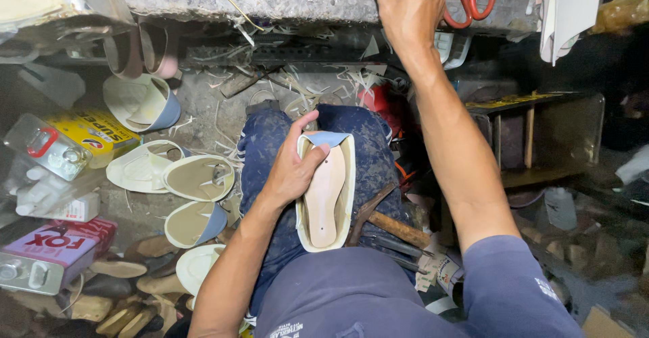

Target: The person assembles a shoe by inserting a lining into a blue upper, stretching the material over a wooden shoe last, and using pincer pliers and a hammer to secure the edges to the base.

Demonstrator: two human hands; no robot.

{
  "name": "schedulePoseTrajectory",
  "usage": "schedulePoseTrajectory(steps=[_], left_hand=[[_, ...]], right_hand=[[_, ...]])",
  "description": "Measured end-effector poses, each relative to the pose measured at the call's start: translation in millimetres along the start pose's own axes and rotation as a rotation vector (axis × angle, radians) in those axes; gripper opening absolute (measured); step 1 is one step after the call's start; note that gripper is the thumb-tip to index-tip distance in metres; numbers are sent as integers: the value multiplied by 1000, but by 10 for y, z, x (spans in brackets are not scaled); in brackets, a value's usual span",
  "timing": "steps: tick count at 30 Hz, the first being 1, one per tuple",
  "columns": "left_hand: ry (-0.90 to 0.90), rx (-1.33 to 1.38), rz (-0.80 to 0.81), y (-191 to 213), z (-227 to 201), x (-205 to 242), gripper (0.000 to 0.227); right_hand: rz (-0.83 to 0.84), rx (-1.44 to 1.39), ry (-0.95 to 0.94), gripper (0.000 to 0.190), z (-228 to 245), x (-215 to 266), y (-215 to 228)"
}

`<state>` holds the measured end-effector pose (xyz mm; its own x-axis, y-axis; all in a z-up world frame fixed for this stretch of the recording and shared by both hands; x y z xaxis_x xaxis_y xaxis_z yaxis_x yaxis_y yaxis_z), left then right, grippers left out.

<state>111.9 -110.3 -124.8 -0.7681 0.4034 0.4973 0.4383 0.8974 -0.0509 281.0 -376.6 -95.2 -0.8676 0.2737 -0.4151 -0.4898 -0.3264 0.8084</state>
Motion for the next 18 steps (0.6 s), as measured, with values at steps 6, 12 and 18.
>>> schedulePoseTrajectory(steps=[6, 12, 18], left_hand=[[-14, 39, 12, -12, 70, -18, 64], [-64, 30, -9, -23, 143, -50, 63], [-145, -61, 1, -41, 188, -88, 63]], right_hand=[[-85, 216, 85, 28, -58, 9, -45], [-57, 242, 175, 12, 239, 28, 149], [7, -41, 329, 3, 920, -11, 163]])
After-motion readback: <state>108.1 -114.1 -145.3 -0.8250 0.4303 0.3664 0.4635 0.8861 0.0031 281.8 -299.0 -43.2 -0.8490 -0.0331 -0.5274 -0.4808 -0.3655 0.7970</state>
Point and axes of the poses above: each hand's wrist, its own x-axis away from the middle knuckle, its own y-axis out of the back of the hand, z = x × y, the point moved 7 cm from there along -x, towards the middle knuckle, and after that the axes turned 4 degrees about -y, right-handed, at the moved point
